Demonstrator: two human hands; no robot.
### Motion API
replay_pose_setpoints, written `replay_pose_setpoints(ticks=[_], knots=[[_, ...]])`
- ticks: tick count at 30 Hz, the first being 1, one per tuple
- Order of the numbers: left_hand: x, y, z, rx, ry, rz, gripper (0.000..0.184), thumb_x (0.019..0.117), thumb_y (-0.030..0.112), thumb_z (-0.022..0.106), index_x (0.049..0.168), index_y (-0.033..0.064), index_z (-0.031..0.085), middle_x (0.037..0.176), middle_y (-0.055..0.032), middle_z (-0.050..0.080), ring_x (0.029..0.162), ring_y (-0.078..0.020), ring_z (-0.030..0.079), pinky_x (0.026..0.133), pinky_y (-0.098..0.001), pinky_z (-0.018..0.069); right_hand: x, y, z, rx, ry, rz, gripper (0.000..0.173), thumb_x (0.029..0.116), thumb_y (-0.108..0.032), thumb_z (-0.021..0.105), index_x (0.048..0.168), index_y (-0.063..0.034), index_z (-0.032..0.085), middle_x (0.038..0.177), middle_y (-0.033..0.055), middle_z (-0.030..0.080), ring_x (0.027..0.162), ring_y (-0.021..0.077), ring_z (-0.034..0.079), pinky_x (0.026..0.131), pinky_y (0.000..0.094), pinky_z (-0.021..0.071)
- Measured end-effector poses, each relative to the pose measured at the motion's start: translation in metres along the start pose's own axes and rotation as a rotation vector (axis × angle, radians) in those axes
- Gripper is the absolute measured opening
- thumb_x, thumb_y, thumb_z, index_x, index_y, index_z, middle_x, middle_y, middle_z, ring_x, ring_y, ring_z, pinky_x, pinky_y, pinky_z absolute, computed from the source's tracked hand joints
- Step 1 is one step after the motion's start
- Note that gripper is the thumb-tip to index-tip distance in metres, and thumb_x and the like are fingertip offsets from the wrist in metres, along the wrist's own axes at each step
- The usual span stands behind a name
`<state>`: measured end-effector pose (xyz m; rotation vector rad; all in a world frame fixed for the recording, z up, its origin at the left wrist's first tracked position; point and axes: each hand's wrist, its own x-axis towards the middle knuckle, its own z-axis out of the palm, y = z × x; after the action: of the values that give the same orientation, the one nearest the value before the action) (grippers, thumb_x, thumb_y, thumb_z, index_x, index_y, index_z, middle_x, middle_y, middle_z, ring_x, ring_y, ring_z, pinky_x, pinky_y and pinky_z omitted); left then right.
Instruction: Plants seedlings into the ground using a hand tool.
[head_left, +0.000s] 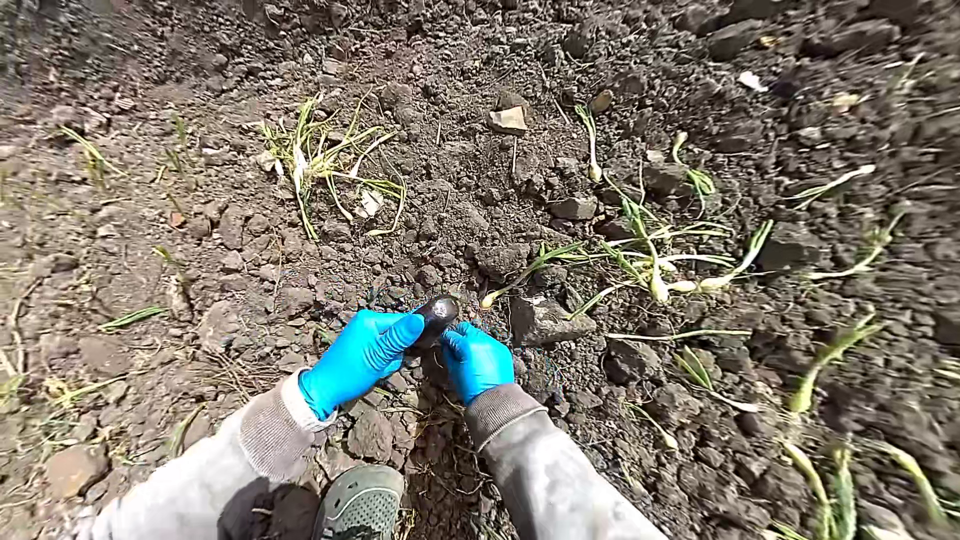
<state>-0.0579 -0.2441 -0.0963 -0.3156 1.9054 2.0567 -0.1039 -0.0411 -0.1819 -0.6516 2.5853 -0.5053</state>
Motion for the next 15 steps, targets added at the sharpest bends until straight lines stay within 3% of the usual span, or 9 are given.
replay_pose_setpoints(ticks=[2, 3, 5, 7, 10, 13, 15], knots=[[-0.013, 0.029, -0.01, -0.091, 0.032, 0.102, 0.058, 0.0936, 0.069, 0.056, 0.069, 0.0164, 0.06, 0.05, 0.0079, 0.043, 0.041, 0.0005, 0.04, 0.039, -0.0152, 0.0328, 0.009, -0.006, 0.011, 0.026, -0.16, 0.073, 0.02, 0.0992, -0.014, 0.063, 0.109, -0.0135, 0.08, 0.115, 0.0114, 0.075, 0.102, 0.0332, 0.073, 0.084, 0.0566, 0.0583], [-0.019, 0.04, -0.014, -0.139, 0.057, 0.156, 0.057, 0.0923, 0.07, 0.056, 0.072, 0.0173, 0.06, 0.051, 0.0087, 0.044, 0.041, 0.0008, 0.041, 0.039, -0.0149, 0.0338, 0.009, -0.005, 0.015, 0.031, -0.138, 0.047, 0.02, 0.0985, -0.016, 0.062, 0.109, -0.0129, 0.08, 0.113, 0.0115, 0.075, 0.1, 0.0327, 0.073, 0.082, 0.0562, 0.0587], [-0.023, 0.045, -0.019, -0.173, 0.153, 0.239, 0.058, 0.0893, 0.075, 0.054, 0.074, 0.0193, 0.059, 0.052, 0.009, 0.046, 0.041, 0.0004, 0.042, 0.038, -0.0158, 0.0347, 0.006, 0.009, 0.022, -0.016, 0.099, -0.089, 0.021, 0.0946, -0.023, 0.064, 0.103, -0.0097, 0.079, 0.1, 0.0144, 0.074, 0.092, 0.0348, 0.073, 0.075, 0.0558, 0.0589], [-0.013, 0.026, -0.023, -0.167, 0.225, 0.243, 0.059, 0.0875, 0.077, 0.054, 0.073, 0.0195, 0.058, 0.052, 0.0082, 0.046, 0.039, -0.0009, 0.041, 0.036, -0.0168, 0.0344, 0.016, 0.028, 0.01, -0.142, 0.267, -0.141, 0.022, 0.0906, -0.018, 0.065, 0.104, -0.0063, 0.077, 0.103, 0.0187, 0.073, 0.097, 0.0402, 0.071, 0.077, 0.0574, 0.0574], [0.0, -0.009, -0.034, -0.152, 0.252, 0.118, 0.066, 0.0854, 0.082, 0.051, 0.081, 0.0165, 0.057, 0.05, 0.0055, 0.045, 0.038, -0.0034, 0.041, 0.037, -0.0177, 0.036, 0.042, 0.043, -0.03, -0.421, -0.008, -0.031, 0.034, 0.0923, -0.002, 0.065, 0.125, -0.007, 0.072, 0.13, 0.0179, 0.069, 0.123, 0.0397, 0.061, 0.102, 0.0566, 0.0455], [-0.002, 0.005, -0.043, -0.265, 0.316, 0.142, 0.065, 0.0917, 0.077, 0.048, 0.106, 0.0156, 0.065, 0.052, 0.0063, 0.048, 0.038, -0.0011, 0.042, 0.038, -0.015, 0.0383, 0.058, 0.044, -0.043, -0.568, -0.178, 0.015, 0.032, 0.0915, 0.004, 0.065, 0.122, -0.0065, 0.069, 0.12, 0.017, 0.07, 0.119, 0.0375, 0.062, 0.102, 0.0524, 0.0456], [-0.007, 0.028, -0.051, -0.389, 0.253, 0.328, 0.063, 0.0919, 0.075, 0.05, 0.118, 0.0197, 0.067, 0.073, 0.0062, 0.065, 0.043, -0.0016, 0.048, 0.04, -0.0157, 0.0415, 0.056, 0.044, -0.044, -0.551, -0.214, 0.08, 0.025, 0.0955, 0.001, 0.062, 0.119, -0.004, 0.072, 0.12, 0.0184, 0.069, 0.119, 0.0383, 0.061, 0.103, 0.0514, 0.0468]])
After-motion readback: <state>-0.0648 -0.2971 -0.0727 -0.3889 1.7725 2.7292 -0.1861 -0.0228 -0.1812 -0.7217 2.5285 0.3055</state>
